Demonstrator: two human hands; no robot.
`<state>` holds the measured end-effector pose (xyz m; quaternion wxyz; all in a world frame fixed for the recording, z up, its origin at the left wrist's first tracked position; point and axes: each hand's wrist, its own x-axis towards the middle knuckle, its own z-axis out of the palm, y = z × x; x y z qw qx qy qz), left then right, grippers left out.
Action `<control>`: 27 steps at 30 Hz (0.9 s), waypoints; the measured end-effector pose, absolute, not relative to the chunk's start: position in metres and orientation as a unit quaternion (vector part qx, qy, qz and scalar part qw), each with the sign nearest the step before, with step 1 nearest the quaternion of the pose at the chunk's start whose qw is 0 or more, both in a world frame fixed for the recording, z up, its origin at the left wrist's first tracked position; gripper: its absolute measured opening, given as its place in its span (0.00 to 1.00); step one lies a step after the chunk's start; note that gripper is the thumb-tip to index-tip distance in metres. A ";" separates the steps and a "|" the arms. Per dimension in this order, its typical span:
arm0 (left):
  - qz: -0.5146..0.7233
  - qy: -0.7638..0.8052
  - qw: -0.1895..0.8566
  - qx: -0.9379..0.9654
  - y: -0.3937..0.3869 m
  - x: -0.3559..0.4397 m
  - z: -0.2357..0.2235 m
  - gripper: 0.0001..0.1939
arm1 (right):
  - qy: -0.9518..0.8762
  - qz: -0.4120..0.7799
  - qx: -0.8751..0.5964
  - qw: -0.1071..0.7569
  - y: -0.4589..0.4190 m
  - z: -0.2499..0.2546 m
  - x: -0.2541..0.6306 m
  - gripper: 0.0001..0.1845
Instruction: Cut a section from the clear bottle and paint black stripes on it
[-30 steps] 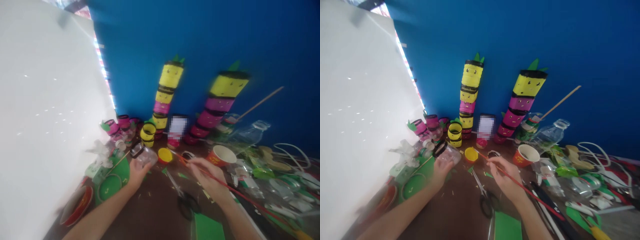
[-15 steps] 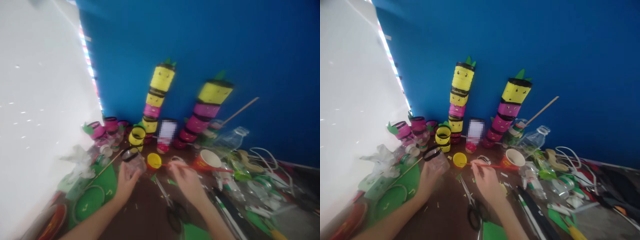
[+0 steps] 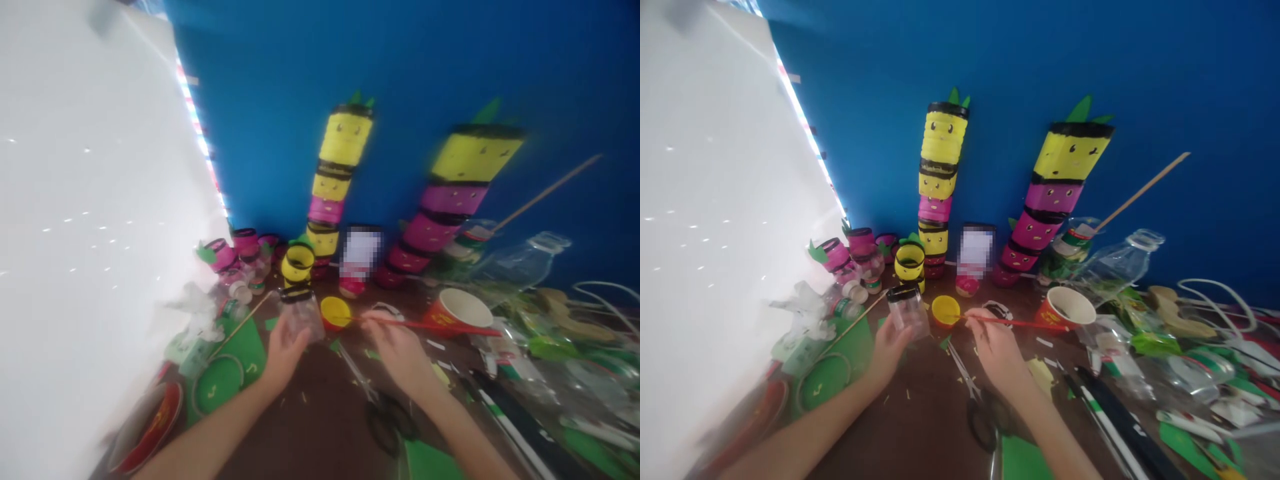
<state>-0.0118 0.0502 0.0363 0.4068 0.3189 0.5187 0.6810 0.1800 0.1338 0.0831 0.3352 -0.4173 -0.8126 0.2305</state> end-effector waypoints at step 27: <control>0.676 0.366 0.577 0.276 0.051 -0.011 0.008 0.27 | -0.654 0.410 -0.513 0.374 0.129 0.084 0.171 0.18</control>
